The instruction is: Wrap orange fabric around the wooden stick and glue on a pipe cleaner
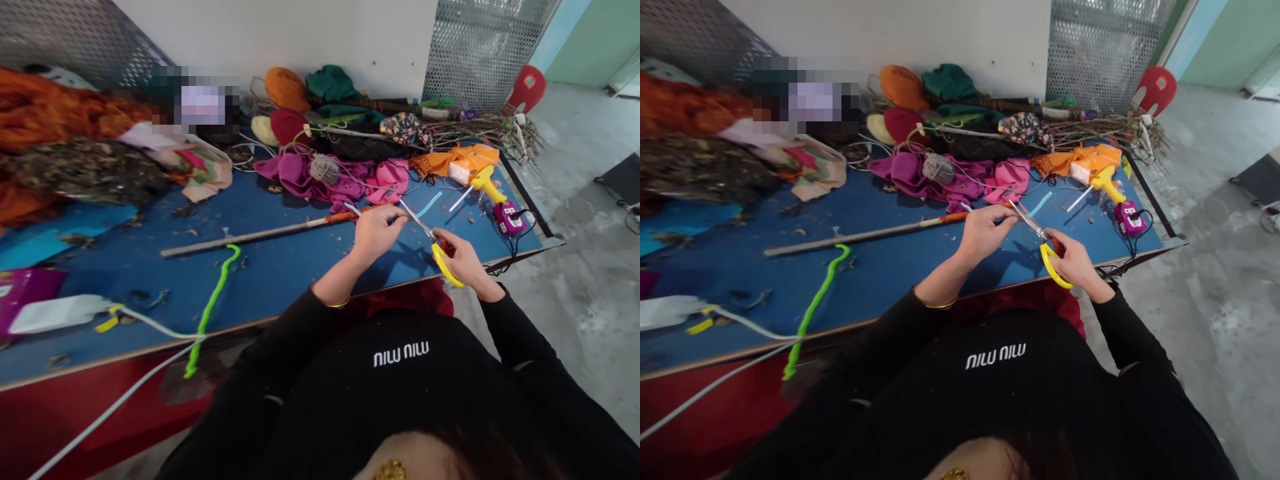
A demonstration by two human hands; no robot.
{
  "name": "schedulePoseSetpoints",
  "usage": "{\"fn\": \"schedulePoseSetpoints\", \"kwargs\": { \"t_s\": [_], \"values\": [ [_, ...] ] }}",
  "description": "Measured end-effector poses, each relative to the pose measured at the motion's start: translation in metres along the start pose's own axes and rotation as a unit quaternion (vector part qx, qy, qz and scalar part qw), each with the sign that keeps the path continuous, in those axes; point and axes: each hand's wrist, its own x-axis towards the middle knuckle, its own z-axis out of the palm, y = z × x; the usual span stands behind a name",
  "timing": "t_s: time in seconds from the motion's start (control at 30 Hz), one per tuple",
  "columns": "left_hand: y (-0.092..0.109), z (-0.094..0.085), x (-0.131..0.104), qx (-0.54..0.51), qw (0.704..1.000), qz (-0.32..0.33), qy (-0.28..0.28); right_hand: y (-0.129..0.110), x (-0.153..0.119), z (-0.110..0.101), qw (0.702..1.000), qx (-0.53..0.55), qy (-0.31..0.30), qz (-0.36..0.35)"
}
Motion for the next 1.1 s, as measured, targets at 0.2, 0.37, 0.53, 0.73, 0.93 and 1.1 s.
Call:
{"fn": "schedulePoseSetpoints", "kwargs": {
  "t_s": [0.2,0.37,0.53,0.73,0.93,1.1],
  "values": [
    [-0.005,0.010,0.001,0.003,0.999,-0.032,-0.010,-0.002,-0.001,0.003,1.000,-0.020,0.001,0.018],
    [-0.009,0.001,0.002,0.022,0.999,-0.036,0.000,-0.007,-0.004,-0.002,0.995,-0.099,0.012,0.006],
    [-0.003,-0.042,0.007,-0.009,0.995,-0.012,0.103,-0.024,0.002,-0.006,0.965,-0.253,0.018,0.064],
    [0.016,-0.092,0.002,0.107,0.971,0.026,0.214,-0.045,0.021,0.011,0.914,-0.386,-0.094,-0.083],
    [0.003,-0.086,-0.013,0.187,0.965,0.058,0.177,-0.060,0.076,-0.006,0.880,-0.470,-0.007,-0.064],
    [-0.022,-0.077,-0.012,0.285,0.951,-0.003,0.117,-0.055,0.149,-0.009,0.846,-0.532,-0.024,0.009]
  ]
}}
